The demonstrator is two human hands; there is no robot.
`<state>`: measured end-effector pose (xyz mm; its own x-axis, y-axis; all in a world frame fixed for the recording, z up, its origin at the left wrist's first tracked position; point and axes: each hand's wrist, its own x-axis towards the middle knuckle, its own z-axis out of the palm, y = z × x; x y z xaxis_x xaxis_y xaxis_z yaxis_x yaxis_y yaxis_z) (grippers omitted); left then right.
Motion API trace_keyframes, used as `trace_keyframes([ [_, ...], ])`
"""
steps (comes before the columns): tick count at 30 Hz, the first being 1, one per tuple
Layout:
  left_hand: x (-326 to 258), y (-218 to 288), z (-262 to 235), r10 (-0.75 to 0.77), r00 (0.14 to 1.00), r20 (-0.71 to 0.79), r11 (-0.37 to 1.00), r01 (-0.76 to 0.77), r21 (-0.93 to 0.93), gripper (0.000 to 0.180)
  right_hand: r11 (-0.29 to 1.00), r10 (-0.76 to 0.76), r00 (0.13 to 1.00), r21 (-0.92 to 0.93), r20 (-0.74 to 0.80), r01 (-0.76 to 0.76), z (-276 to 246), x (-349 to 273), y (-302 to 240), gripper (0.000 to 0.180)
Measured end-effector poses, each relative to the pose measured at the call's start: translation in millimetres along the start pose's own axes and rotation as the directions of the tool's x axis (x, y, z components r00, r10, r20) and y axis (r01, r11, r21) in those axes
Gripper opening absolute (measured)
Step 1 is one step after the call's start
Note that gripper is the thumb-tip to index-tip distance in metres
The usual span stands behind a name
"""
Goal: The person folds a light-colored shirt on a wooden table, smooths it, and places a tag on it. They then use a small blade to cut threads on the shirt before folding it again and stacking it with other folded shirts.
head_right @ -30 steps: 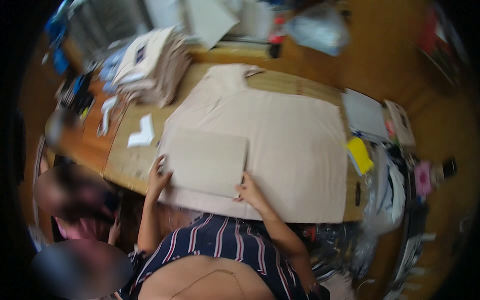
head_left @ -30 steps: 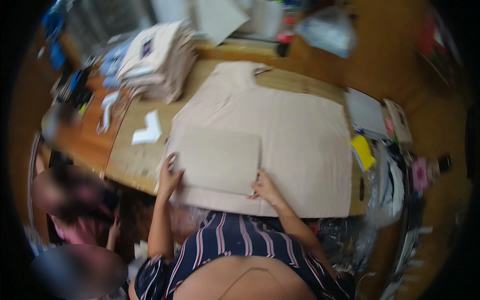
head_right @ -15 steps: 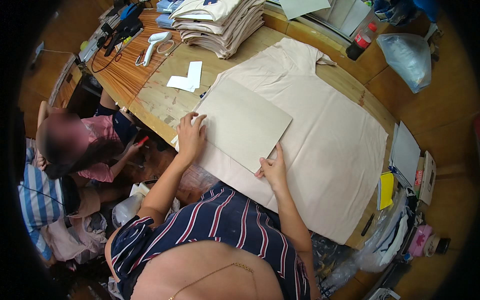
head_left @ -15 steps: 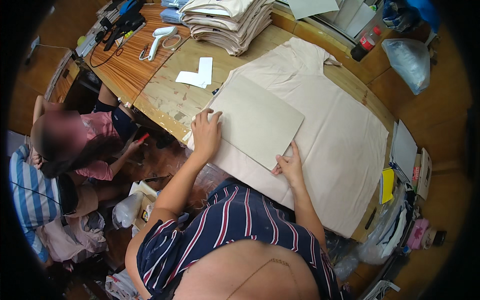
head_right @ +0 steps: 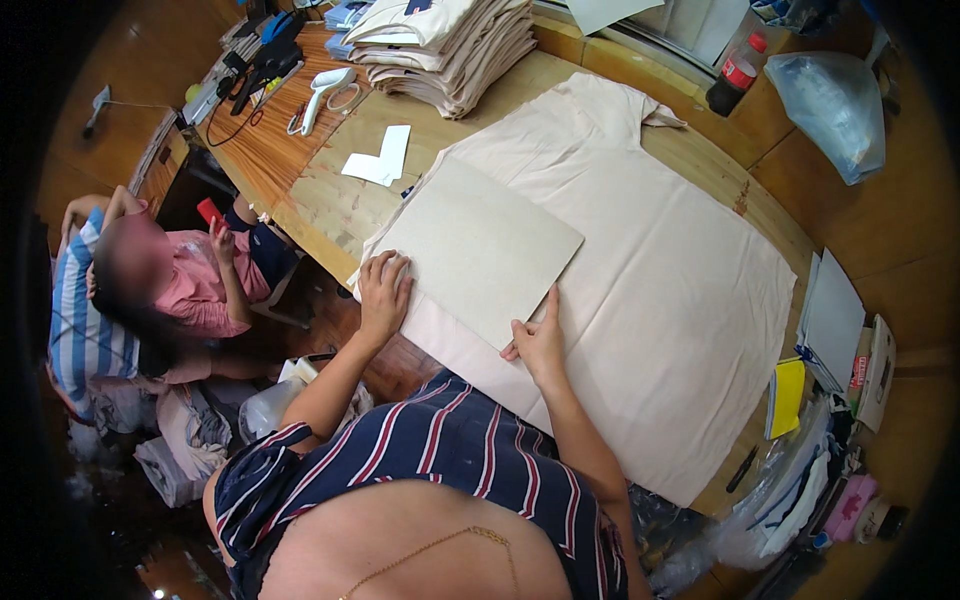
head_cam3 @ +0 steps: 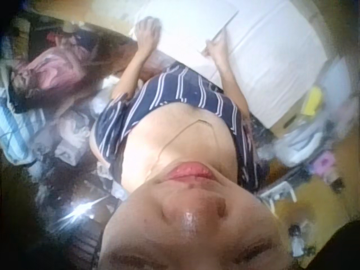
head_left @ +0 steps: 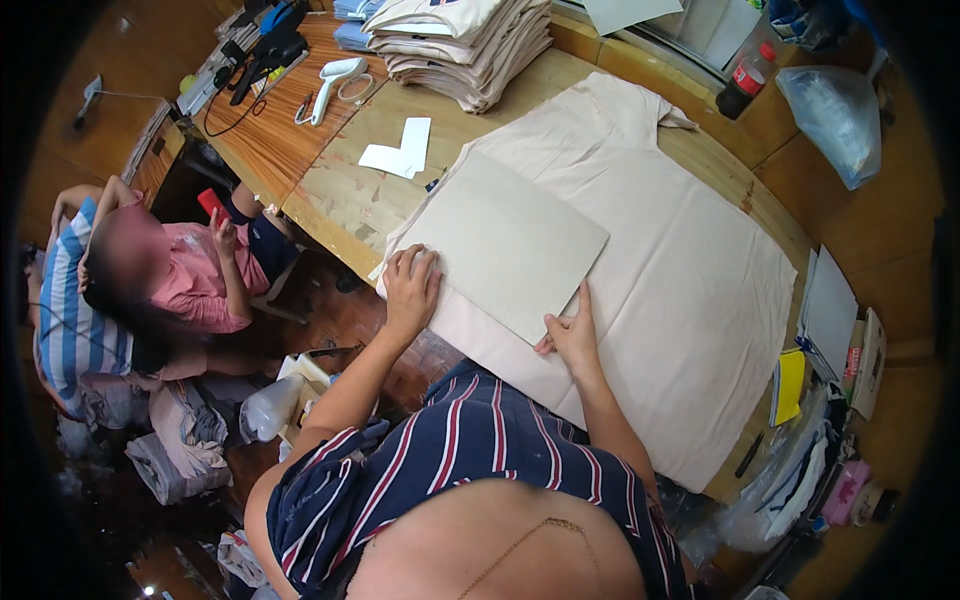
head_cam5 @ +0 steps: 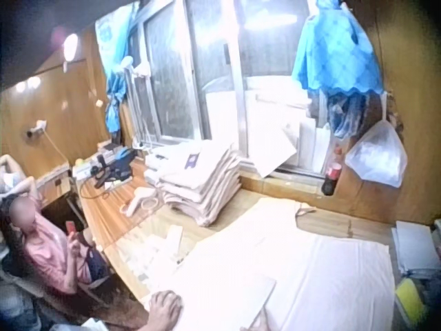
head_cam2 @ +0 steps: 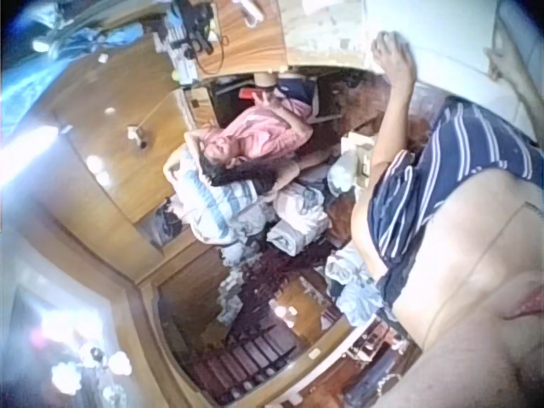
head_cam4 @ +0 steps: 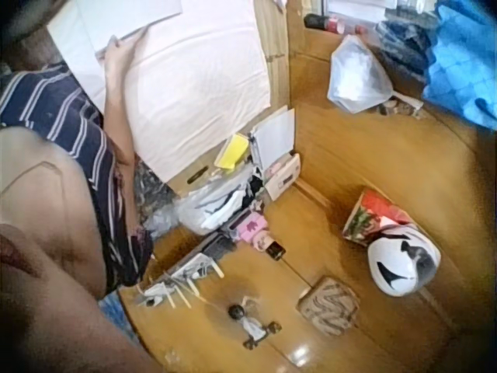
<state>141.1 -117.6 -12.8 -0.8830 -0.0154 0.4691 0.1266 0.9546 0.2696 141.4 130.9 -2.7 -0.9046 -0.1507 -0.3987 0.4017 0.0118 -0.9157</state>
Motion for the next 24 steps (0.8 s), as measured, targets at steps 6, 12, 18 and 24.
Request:
trace_keyframes([
  [6, 0.3, 4.0, 4.4, -0.009, 0.999, 0.037, 1.0, 0.009, 0.005, 0.026, 1.0, -0.002, 1.0, -0.013, 0.001, 0.002, -1.7, -3.5, -3.0, 0.08],
  [12, -5.0, 1.5, 4.8, 0.006, 0.992, 0.128, 1.0, -0.007, 0.014, 0.027, 0.997, -0.003, 0.997, -0.076, 0.078, 0.008, -32.9, -5.5, -0.9, 0.086],
  [18, 37.8, 17.1, -1.9, -0.078, 0.988, 0.132, 0.985, 0.056, 0.161, 0.019, 0.809, -0.541, 0.623, -0.553, -0.565, 0.201, -239.4, 35.5, -26.9, 0.046],
  [24, 169.7, 32.6, 89.8, 0.115, 0.991, 0.072, 0.993, -0.113, -0.03, 0.019, 0.665, -0.604, 0.239, -0.646, -0.76, -0.374, -409.5, 69.1, -51.9, 0.035],
])
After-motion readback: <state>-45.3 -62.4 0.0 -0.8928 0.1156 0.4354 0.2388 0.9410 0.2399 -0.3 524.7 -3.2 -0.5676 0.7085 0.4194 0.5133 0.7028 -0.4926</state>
